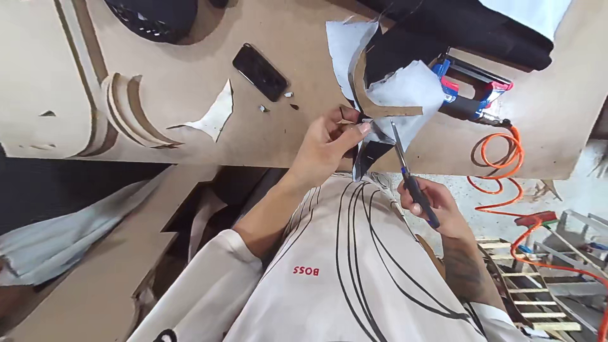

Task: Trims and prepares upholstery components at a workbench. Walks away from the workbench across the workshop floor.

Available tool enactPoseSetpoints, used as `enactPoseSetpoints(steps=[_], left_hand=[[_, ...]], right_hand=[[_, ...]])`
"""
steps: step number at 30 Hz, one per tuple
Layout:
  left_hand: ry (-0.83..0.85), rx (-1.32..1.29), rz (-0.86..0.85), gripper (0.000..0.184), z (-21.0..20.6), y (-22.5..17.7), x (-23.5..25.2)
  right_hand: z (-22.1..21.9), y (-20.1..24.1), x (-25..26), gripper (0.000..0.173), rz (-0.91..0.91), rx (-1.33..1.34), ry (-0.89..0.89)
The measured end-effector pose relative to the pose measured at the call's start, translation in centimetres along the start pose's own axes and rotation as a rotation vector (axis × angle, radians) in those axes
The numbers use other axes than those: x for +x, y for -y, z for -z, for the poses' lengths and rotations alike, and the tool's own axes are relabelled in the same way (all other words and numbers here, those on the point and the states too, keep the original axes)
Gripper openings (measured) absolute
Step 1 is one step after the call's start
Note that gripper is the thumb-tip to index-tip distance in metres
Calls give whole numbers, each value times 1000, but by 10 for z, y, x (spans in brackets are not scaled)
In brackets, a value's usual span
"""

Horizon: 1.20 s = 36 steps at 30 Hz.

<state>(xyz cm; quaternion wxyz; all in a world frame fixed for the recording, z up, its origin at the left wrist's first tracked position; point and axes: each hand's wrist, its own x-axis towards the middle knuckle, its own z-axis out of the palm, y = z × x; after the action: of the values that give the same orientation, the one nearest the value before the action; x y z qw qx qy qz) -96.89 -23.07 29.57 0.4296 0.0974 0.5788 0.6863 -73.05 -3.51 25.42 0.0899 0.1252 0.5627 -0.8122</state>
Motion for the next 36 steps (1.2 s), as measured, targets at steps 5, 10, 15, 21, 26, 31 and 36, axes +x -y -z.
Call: enactPoseSetpoints(steps=[5, 10, 15, 21, 26, 31, 36], left_hand=[[-52, 8, -21, 22, -6, 4, -3], [-109, -4, -29, 22, -7, 7, -6], [-90, -7, -36, 20, -3, 5, -6], [-87, 45, -47, 20, -2, 3, -6], [-149, 46, -62, 25, 3, 11, -2], [-186, -57, -34, 25, 19, 12, 1], [-112, -147, 59, 31, 19, 1, -1]], right_hand=[[-9, -1, 3, 40, -4, -58, -35], [-14, -4, 2, 34, -31, -39, -51], [-10, -1, -1, 33, -26, -41, -40], [-10, -1, -1, 30, -29, -38, -42], [9, -9, -10, 47, -62, -225, -43], [63, -40, -12, 38, -78, -1154, -477], [46, -8, 24, 46, 69, -1434, -665]])
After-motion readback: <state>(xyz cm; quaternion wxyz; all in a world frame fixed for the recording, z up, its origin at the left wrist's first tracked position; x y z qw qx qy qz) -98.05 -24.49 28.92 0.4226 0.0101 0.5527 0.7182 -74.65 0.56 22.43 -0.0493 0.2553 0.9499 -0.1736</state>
